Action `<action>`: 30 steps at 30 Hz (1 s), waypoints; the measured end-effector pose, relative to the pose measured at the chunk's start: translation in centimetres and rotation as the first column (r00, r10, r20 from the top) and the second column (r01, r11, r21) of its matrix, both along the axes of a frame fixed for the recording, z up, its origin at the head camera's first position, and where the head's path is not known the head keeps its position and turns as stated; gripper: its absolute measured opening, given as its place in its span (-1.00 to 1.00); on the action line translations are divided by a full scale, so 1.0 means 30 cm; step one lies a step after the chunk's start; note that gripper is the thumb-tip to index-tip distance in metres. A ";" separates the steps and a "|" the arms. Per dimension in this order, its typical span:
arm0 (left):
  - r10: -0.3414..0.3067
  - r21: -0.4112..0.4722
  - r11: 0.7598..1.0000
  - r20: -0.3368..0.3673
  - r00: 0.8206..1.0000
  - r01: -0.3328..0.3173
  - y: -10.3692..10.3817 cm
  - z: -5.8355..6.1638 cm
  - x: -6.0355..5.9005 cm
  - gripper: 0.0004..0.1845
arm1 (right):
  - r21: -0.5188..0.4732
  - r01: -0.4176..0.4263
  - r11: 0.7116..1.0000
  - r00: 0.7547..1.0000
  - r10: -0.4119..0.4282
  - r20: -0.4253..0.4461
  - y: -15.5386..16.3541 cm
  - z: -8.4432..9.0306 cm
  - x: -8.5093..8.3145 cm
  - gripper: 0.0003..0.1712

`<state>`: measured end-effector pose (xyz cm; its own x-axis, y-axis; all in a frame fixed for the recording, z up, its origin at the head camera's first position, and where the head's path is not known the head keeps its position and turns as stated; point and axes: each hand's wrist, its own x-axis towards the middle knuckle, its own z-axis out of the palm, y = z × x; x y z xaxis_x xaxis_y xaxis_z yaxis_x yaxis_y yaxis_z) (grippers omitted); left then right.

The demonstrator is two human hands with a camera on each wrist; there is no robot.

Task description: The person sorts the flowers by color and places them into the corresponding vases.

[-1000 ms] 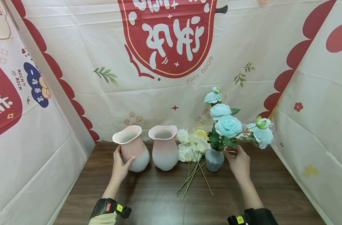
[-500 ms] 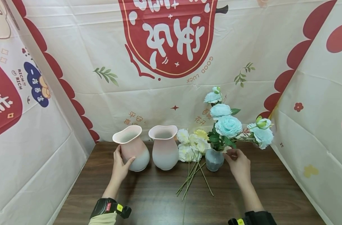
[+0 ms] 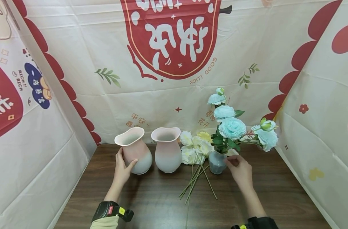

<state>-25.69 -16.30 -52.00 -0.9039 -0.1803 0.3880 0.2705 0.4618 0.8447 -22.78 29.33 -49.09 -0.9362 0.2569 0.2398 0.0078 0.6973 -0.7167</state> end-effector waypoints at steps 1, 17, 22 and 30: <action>0.000 0.000 1.000 0.001 1.000 0.000 0.000 0.000 0.000 -0.04 | 0.000 -0.002 1.000 1.000 0.002 -0.007 -0.001 -0.004 0.000 -0.66; 0.005 0.016 1.000 0.010 1.000 -0.005 0.005 0.002 -0.001 -0.05 | 0.012 -0.025 1.000 1.000 0.025 0.006 -0.038 -0.055 0.007 -0.67; 0.004 0.012 1.000 0.009 1.000 -0.004 0.004 0.003 0.001 -0.04 | 0.014 -0.030 0.999 0.999 0.029 0.028 -0.052 -0.070 0.008 -0.69; 0.009 0.002 1.000 -0.009 1.000 -0.009 0.004 -0.001 -0.001 -0.04 | -0.007 -0.063 0.998 0.996 0.063 0.065 -0.078 -0.073 0.013 -0.66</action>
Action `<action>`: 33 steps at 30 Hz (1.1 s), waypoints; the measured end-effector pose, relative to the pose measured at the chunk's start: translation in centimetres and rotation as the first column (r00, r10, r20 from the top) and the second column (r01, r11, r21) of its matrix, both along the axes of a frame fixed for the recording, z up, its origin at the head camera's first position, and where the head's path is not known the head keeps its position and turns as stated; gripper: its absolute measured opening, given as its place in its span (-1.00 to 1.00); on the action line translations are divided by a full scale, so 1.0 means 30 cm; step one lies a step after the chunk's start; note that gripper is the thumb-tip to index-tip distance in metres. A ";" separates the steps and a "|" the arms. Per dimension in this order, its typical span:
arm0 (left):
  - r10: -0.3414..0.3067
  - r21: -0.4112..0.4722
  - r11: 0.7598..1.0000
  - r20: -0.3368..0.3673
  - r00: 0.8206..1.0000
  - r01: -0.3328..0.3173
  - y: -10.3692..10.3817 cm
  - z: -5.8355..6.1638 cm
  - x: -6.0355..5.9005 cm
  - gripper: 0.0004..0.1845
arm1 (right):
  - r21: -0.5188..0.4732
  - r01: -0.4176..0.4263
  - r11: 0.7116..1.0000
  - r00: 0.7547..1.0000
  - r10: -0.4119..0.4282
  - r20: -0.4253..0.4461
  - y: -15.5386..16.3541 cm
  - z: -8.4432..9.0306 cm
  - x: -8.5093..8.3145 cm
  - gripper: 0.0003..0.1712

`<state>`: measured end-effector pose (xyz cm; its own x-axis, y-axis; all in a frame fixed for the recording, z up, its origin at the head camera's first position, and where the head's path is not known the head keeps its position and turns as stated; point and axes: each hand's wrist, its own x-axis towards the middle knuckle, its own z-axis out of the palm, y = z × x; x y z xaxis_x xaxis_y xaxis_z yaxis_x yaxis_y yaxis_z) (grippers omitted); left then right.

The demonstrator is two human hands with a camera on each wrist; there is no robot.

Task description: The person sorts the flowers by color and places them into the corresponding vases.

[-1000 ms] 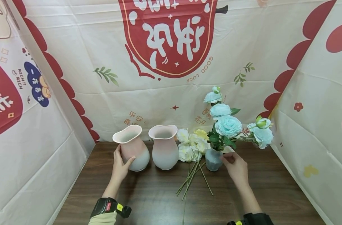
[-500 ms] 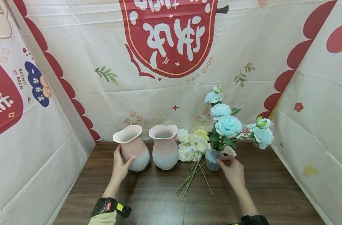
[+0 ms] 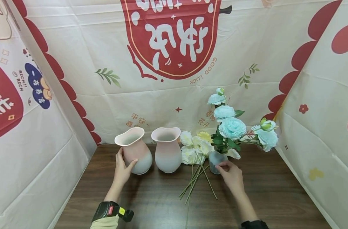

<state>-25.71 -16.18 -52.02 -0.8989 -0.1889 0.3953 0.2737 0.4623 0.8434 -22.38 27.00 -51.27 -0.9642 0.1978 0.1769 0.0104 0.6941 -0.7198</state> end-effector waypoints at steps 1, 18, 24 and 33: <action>0.000 0.000 1.000 -0.003 1.000 0.000 -0.001 0.000 0.000 -0.04 | -0.001 -0.009 1.000 1.000 0.009 0.006 -0.004 0.000 0.000 -0.66; -0.004 0.006 1.000 0.017 1.000 0.004 -0.002 -0.002 0.000 -0.04 | -0.047 -0.100 0.994 0.992 0.104 0.077 -0.101 -0.018 -0.016 -0.74; -0.005 0.028 1.000 0.010 1.000 0.005 -0.001 -0.002 0.001 -0.05 | -0.015 -0.124 0.992 0.988 0.125 0.091 -0.140 -0.023 -0.030 -0.70; -0.011 0.024 1.000 0.006 1.000 0.010 0.002 -0.002 -0.001 -0.05 | -0.007 -0.139 0.990 0.984 0.138 0.109 -0.183 -0.048 -0.052 -0.65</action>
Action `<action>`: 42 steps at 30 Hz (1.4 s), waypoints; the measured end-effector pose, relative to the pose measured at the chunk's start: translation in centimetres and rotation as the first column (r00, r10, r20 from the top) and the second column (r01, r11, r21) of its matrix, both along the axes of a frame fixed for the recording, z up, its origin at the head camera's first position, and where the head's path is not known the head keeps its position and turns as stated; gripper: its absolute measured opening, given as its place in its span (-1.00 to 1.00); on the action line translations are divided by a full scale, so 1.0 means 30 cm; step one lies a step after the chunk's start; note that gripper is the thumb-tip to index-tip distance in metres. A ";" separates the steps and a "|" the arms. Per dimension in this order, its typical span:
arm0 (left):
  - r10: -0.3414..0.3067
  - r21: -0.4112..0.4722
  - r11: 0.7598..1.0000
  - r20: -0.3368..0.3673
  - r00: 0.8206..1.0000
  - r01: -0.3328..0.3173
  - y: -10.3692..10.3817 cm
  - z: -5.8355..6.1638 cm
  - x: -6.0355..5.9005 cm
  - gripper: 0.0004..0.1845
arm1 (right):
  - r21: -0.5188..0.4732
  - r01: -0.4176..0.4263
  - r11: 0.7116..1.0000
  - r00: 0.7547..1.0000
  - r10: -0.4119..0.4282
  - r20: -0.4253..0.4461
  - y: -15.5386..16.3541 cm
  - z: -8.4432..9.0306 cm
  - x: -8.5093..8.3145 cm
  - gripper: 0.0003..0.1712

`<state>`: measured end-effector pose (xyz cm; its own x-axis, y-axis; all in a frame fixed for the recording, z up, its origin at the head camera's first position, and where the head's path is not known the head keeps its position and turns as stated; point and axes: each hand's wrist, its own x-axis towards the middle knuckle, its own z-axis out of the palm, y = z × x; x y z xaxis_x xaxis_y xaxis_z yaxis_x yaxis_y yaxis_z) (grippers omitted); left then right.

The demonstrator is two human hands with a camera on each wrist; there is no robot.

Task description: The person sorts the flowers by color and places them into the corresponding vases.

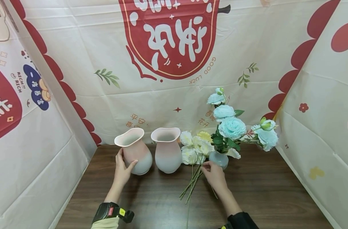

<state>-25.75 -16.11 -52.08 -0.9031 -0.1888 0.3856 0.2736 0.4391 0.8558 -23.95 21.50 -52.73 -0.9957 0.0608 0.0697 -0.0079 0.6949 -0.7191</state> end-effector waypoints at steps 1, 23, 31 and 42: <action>-0.001 -0.002 1.000 0.003 1.000 0.001 -0.001 0.000 0.000 -0.05 | 0.002 0.001 1.000 1.000 -0.001 -0.002 -0.004 -0.006 -0.003 -0.65; -0.002 0.008 1.000 0.004 1.000 0.002 -0.007 -0.006 0.001 -0.05 | 0.273 -0.019 0.962 0.994 -0.012 0.111 -0.083 -0.081 -0.073 -0.40; -0.007 0.014 1.000 -0.010 1.000 0.007 -0.004 0.001 0.003 -0.05 | 0.219 0.063 0.974 0.996 -0.074 0.042 -0.083 -0.090 -0.092 -0.55; -0.003 0.005 1.000 -0.003 1.000 0.003 -0.004 0.001 0.004 -0.06 | 0.151 0.083 0.985 0.994 -0.092 0.055 -0.076 -0.084 -0.095 -0.76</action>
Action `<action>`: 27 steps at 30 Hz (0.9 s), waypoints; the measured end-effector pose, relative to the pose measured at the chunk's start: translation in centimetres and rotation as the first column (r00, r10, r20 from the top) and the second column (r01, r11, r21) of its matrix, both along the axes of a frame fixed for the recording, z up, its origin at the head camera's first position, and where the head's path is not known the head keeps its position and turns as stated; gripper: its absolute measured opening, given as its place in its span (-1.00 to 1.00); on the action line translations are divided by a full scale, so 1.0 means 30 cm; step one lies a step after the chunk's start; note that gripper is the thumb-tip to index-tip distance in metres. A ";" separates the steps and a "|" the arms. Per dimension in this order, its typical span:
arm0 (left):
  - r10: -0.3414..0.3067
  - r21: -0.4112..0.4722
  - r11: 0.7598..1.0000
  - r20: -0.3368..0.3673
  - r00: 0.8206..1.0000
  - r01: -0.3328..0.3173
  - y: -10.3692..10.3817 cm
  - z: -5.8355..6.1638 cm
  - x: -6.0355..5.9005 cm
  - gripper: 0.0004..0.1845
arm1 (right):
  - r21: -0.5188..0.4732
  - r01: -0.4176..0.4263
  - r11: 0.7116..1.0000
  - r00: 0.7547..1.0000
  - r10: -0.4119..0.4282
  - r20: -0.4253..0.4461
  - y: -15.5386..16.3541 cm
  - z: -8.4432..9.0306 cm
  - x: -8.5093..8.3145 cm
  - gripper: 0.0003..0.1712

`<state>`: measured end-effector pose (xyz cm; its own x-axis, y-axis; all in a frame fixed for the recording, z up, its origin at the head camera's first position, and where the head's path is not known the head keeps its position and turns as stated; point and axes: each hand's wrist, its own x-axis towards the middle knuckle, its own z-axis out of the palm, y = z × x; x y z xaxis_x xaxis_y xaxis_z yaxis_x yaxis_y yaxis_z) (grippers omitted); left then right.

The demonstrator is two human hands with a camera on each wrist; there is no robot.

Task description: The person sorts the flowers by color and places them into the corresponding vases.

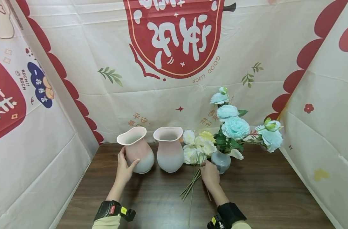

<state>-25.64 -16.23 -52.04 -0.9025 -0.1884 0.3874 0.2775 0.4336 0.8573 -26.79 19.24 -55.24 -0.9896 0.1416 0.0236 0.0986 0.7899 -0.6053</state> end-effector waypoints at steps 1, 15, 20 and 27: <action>0.000 -0.003 1.000 0.000 1.000 0.000 0.000 0.000 0.000 -0.06 | -0.012 0.000 1.000 1.000 0.000 0.003 0.001 0.001 0.000 -0.76; 0.002 -0.004 1.000 0.005 1.000 -0.002 -0.003 -0.001 -0.002 -0.05 | -0.312 0.020 0.950 0.997 0.002 0.071 0.011 0.036 0.004 -0.78; -0.001 0.000 1.000 0.014 1.000 0.001 -0.003 -0.003 -0.002 -0.05 | -0.366 0.026 0.930 0.998 -0.006 0.055 0.007 0.051 0.007 -0.78; -0.007 0.008 1.000 0.026 1.000 0.006 0.001 0.002 0.000 -0.05 | -0.395 0.017 0.918 1.000 -0.014 0.010 0.005 0.074 0.001 -0.78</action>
